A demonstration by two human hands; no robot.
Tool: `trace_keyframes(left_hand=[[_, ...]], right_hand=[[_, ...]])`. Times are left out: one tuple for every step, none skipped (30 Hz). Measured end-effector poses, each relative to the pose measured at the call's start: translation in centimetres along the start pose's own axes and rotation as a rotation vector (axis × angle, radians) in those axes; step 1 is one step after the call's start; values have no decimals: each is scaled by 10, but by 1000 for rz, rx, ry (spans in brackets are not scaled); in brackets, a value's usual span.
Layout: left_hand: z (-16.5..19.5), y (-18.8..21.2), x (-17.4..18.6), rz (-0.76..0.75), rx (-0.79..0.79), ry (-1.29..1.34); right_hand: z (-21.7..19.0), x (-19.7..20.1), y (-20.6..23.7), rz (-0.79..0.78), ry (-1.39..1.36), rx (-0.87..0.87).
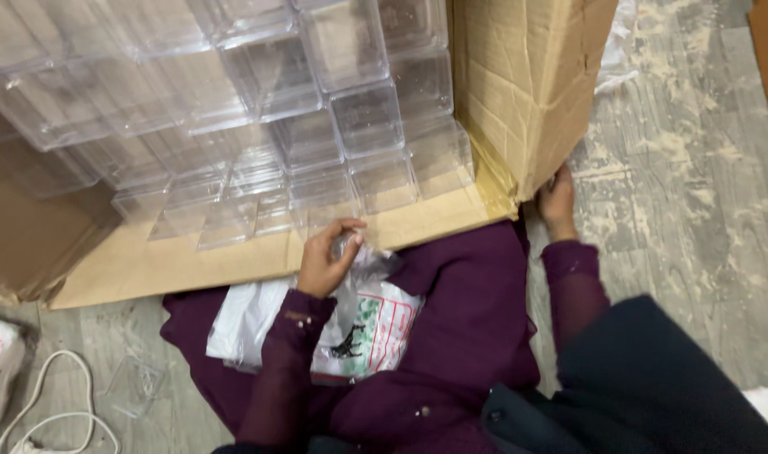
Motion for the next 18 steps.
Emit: trace_keyframes(left_hand=[[-3, -2, 0, -61, 35, 101], [-5, -5, -1, -122, 69, 205], [-6, -9, -2, -180, 100, 306], [-5, -11, -3, -203, 61, 314], [-3, -12, -4, -226, 25, 319], [0, -13, -5, -248, -14, 321], [1, -14, -5, -276, 15, 365], [3, -14, -7, -305, 44, 411], [6, -13, -8, -335, 74, 458], [10, -13, -8, -345, 58, 468], [14, -11, -6, -356, 44, 477], [18, -9, -5, -367, 33, 486], [21, -7, -2, -369, 18, 500], [25, -6, 0, -371, -1, 515], [28, -4, 1, -372, -20, 531], [30, -3, 3, -375, -24, 569], [30, 0, 5, -373, -25, 604], [29, 3, 8, -370, -24, 639]], right_hand=[[-5, 2, 11, 57, -61, -82], [-14, 1, 18, 113, -121, -160], [-27, -3, 21, 171, -184, -236], [-46, -3, 22, 232, -208, -217], [-70, -1, 24, 292, -234, -202], [-94, 2, 23, 355, -262, -186], [-122, 7, 21, 377, -226, -140], [-150, 14, 19, 398, -188, -94], [-178, 20, 15, 418, -147, -49], [-204, 21, 7, 345, -178, 17], [-228, 21, -1, 272, -210, 82], [-251, 18, -7, 196, -241, 142], [-269, 7, -12, 13, -546, 55], [-287, -9, -16, -175, -845, -31], [-306, -26, -22, -326, -917, 70], [-323, -41, -24, -485, -987, 169], [-332, -51, -23, -521, -972, 126], [-339, -59, -21, -558, -960, 82]])
Point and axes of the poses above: each hand's wrist, its own y-axis away from the middle knuckle, its own x-axis out of the back of the hand, z = x × y, the point moved 3 cm from there along -y, towards the middle knuckle, and after that the axes turned 15 degrees about x, right-handed, at the moved point
